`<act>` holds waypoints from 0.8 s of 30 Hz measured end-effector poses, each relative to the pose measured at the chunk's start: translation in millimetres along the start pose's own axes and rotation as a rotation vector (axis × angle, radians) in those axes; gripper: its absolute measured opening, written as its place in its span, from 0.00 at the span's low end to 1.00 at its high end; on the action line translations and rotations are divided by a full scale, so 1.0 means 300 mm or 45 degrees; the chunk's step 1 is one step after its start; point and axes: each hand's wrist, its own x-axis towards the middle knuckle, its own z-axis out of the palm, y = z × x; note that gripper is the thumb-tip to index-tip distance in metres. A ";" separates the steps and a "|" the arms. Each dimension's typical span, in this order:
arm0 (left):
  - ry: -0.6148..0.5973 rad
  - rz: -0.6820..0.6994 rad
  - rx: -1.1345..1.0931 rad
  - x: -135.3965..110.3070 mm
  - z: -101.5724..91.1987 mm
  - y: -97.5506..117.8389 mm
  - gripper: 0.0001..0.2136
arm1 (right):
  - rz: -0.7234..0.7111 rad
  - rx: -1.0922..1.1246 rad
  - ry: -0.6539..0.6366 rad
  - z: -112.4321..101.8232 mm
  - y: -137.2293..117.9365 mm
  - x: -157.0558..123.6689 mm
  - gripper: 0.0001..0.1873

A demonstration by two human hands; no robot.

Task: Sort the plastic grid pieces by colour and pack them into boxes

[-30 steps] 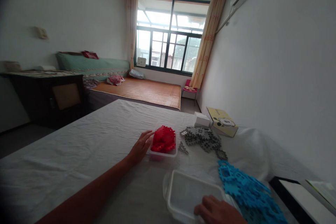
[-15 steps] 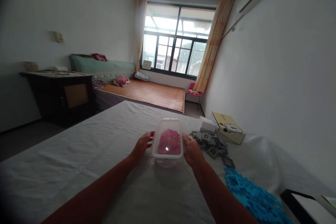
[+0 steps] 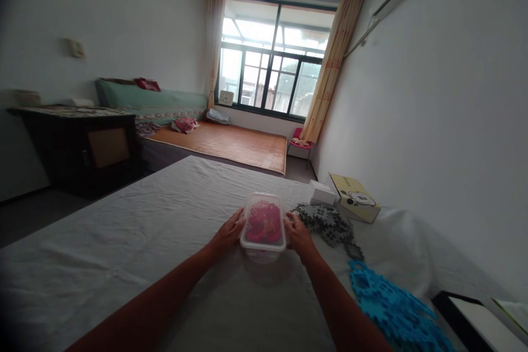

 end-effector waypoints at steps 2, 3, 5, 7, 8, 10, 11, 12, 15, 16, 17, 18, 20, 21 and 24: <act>-0.068 -0.050 -0.093 -0.008 0.002 0.019 0.29 | -0.007 0.025 -0.035 0.017 0.000 -0.009 0.35; -0.099 -0.091 -0.141 -0.013 0.002 0.030 0.28 | -0.031 0.029 -0.039 0.024 0.002 -0.012 0.37; -0.144 -0.190 -0.219 -0.021 0.001 0.049 0.28 | -0.080 0.063 -0.031 0.036 0.007 -0.020 0.41; -0.139 -0.273 -0.249 -0.025 -0.001 0.058 0.28 | -0.091 0.182 -0.020 0.046 0.005 -0.033 0.44; -0.123 -0.296 -0.244 -0.025 -0.003 0.058 0.28 | -0.084 0.269 -0.019 0.052 0.000 -0.042 0.45; -0.087 -0.301 -0.219 -0.020 -0.007 0.053 0.27 | -0.063 0.455 -0.041 0.063 -0.021 -0.064 0.43; -0.073 -0.287 -0.215 -0.016 -0.009 0.049 0.26 | -0.044 0.532 -0.066 0.070 -0.035 -0.075 0.41; -0.057 -0.271 -0.216 -0.012 -0.012 0.047 0.25 | -0.026 0.594 -0.101 0.077 -0.050 -0.086 0.39; -0.006 -0.263 -0.230 -0.005 -0.016 0.056 0.23 | -0.015 0.750 -0.183 0.094 -0.084 -0.104 0.35; -0.001 -0.281 -0.225 -0.007 -0.015 0.066 0.24 | -0.037 0.803 -0.194 0.095 -0.089 -0.106 0.35; -0.008 -0.304 -0.215 -0.011 -0.012 0.078 0.25 | -0.074 0.859 -0.195 0.091 -0.090 -0.106 0.35; -0.032 -0.328 -0.209 -0.017 -0.007 0.092 0.26 | -0.117 0.909 -0.191 0.080 -0.088 -0.106 0.34; -0.100 -0.356 -0.220 -0.032 0.008 0.117 0.27 | -0.200 0.974 -0.160 0.035 -0.081 -0.109 0.34; -0.135 -0.355 -0.232 -0.041 0.017 0.127 0.28 | -0.236 0.989 -0.134 -0.002 -0.079 -0.114 0.33; -0.247 -0.294 -0.236 -0.061 0.037 0.133 0.30 | -0.310 0.973 -0.014 -0.175 -0.081 -0.146 0.31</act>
